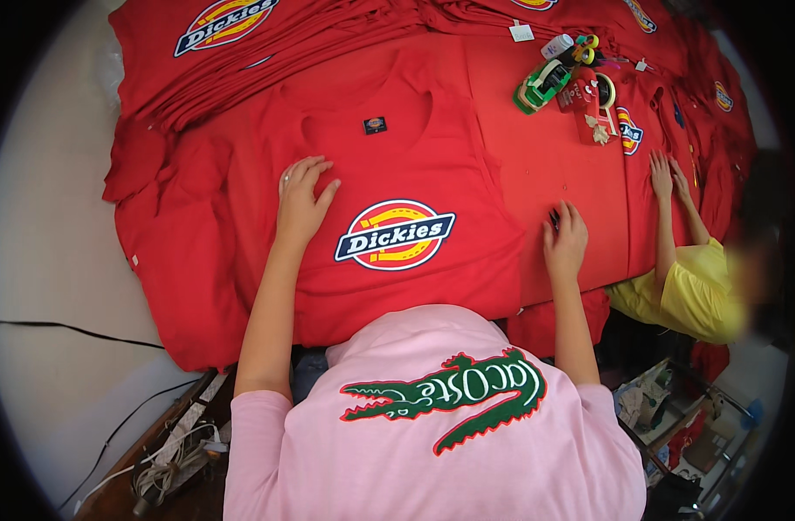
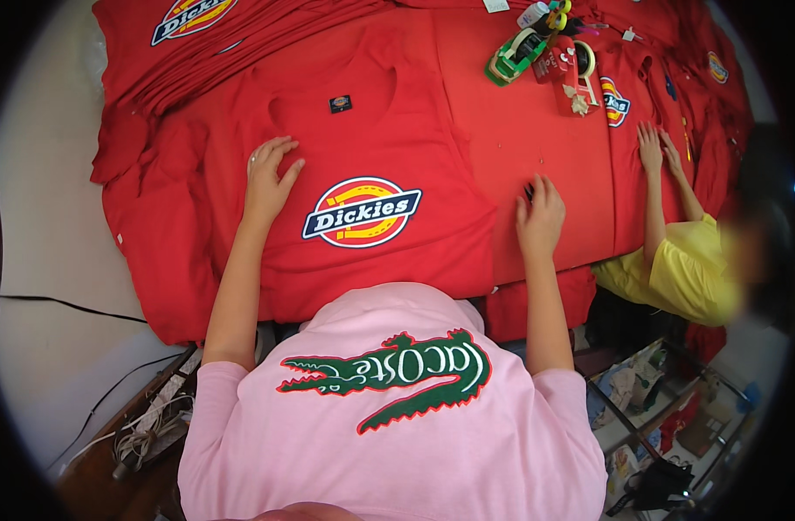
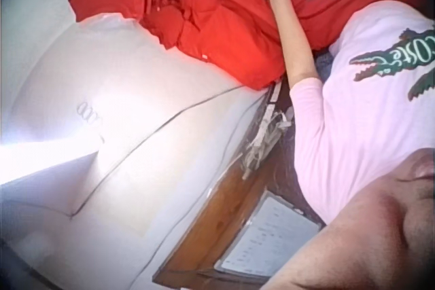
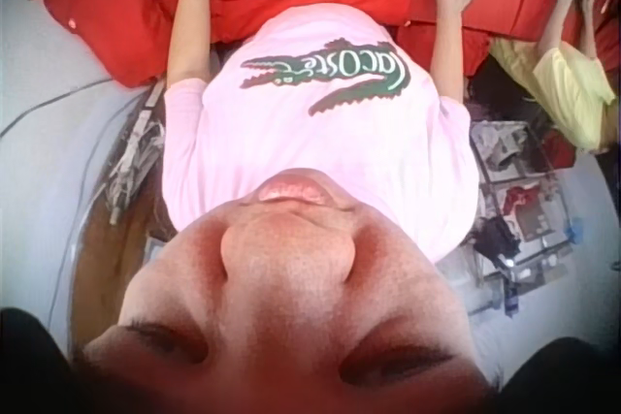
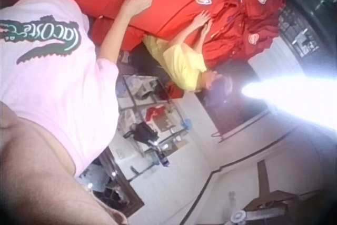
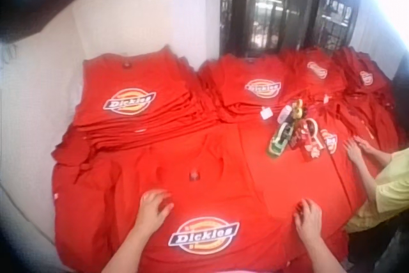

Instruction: The person folds several red t-shirts one by one at a workstation, using a small blue tool to trim loose threads before each fold.

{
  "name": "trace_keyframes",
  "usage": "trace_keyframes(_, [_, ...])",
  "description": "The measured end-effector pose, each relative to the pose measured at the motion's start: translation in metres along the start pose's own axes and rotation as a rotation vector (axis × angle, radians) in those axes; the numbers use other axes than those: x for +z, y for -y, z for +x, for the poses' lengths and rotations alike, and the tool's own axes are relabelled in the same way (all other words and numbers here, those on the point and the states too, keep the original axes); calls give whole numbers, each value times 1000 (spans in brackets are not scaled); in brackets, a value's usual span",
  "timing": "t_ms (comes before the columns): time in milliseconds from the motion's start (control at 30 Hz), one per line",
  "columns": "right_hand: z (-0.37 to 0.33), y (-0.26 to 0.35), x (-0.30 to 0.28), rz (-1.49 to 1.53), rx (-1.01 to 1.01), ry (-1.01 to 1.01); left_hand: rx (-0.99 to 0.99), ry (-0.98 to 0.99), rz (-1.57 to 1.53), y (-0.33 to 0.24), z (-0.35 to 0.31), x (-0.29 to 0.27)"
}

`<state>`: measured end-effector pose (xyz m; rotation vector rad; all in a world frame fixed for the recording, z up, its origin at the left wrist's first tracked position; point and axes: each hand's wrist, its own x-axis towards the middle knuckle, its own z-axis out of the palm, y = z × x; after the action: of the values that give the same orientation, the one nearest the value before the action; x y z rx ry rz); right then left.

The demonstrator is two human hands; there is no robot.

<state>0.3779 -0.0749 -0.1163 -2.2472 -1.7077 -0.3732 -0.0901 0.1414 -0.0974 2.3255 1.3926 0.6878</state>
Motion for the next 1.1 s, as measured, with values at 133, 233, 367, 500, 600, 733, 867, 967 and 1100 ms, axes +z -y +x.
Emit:
trace_keyframes(133, [-24,-32,10,-35,175,166,27,-109,-239,-25,60,32])
trace_keyframes(233, [1,-20,15,-59,144,85,83,-123,-277,-27,95,66])
trace_keyframes(367, [57,5,34,383,421,-18,128,-133,-177,-32,123,89])
trace_keyframes(500, [116,100,52,1392,682,-20,229,-104,-43,-28,136,98])
trace_keyframes(600, [149,184,49,1651,590,294,336,-120,32,-21,140,100])
trace_keyframes(733, [173,238,72,1286,413,508,239,-135,24,-17,140,104])
trace_keyframes(867, [179,243,78,889,320,445,170,-129,-17,-13,140,108])
trace_keyframes(967, [179,242,84,785,247,443,177,-122,-33,-12,141,108])
trace_keyframes(1100, [184,245,83,705,212,488,181,-136,-58,-13,142,108])
